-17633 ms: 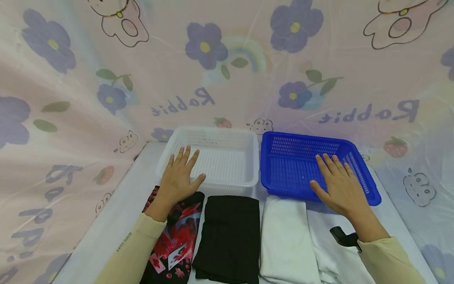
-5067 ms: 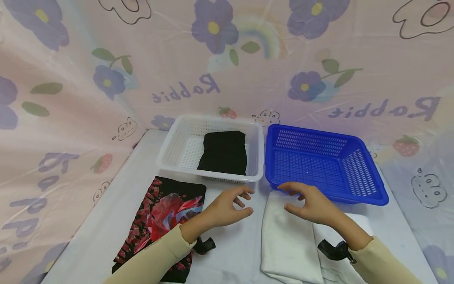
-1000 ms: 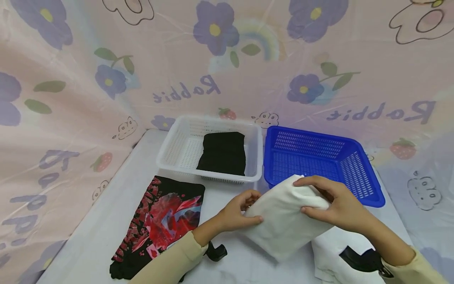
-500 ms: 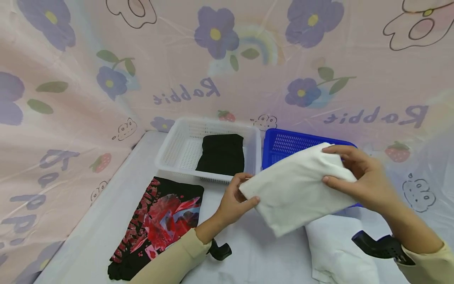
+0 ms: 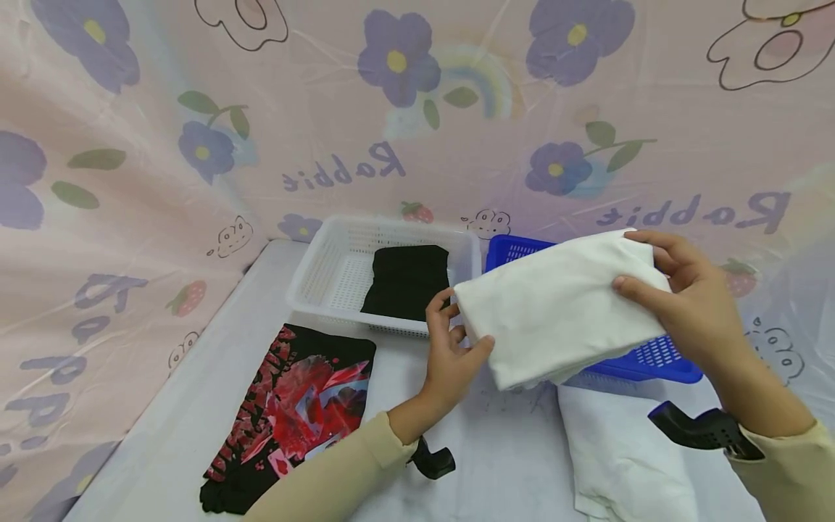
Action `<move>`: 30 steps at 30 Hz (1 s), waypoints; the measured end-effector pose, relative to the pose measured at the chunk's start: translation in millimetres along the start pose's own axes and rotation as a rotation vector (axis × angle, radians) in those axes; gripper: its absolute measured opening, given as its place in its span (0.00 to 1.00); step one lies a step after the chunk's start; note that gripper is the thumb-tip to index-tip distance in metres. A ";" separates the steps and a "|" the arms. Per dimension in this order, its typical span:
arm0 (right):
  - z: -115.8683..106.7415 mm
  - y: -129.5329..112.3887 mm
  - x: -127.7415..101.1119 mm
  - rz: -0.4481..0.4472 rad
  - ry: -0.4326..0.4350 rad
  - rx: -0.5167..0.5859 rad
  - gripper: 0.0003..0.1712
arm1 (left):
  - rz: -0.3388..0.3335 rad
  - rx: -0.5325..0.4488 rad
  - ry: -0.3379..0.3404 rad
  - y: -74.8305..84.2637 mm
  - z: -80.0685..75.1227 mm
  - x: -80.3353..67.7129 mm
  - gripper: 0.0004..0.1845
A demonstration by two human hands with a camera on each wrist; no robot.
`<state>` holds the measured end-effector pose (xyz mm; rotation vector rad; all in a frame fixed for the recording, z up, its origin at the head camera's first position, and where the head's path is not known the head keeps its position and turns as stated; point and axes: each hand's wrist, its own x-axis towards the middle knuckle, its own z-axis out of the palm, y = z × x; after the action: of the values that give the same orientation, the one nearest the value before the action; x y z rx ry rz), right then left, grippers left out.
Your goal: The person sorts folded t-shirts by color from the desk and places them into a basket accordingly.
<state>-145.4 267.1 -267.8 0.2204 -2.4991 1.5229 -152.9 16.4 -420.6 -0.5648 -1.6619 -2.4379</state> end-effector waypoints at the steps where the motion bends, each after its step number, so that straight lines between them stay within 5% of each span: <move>1: -2.4 2.3 2.8 0.023 0.010 -0.019 0.31 | 0.002 0.018 -0.001 1.9 1.3 3.6 0.42; 9: -23.1 26.0 29.5 0.126 -0.001 -0.196 0.31 | -0.106 0.284 -0.061 18.8 6.3 46.5 0.21; 18: -32.4 59.1 65.7 0.145 -0.172 -0.388 0.37 | -0.228 0.650 -0.216 28.8 15.1 109.3 0.29; 24: -34.0 84.0 83.9 0.162 -0.250 -0.451 0.39 | -0.331 0.821 -0.314 13.1 22.0 144.2 0.30; 30: -36.5 116.2 91.5 0.219 -0.344 -0.437 0.42 | -0.390 0.874 -0.414 -17.7 24.8 157.2 0.20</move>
<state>-257.5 350.7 -328.3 0.1507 -3.1438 1.0285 -297.6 61.0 -368.3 -0.6526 -2.9520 -1.5261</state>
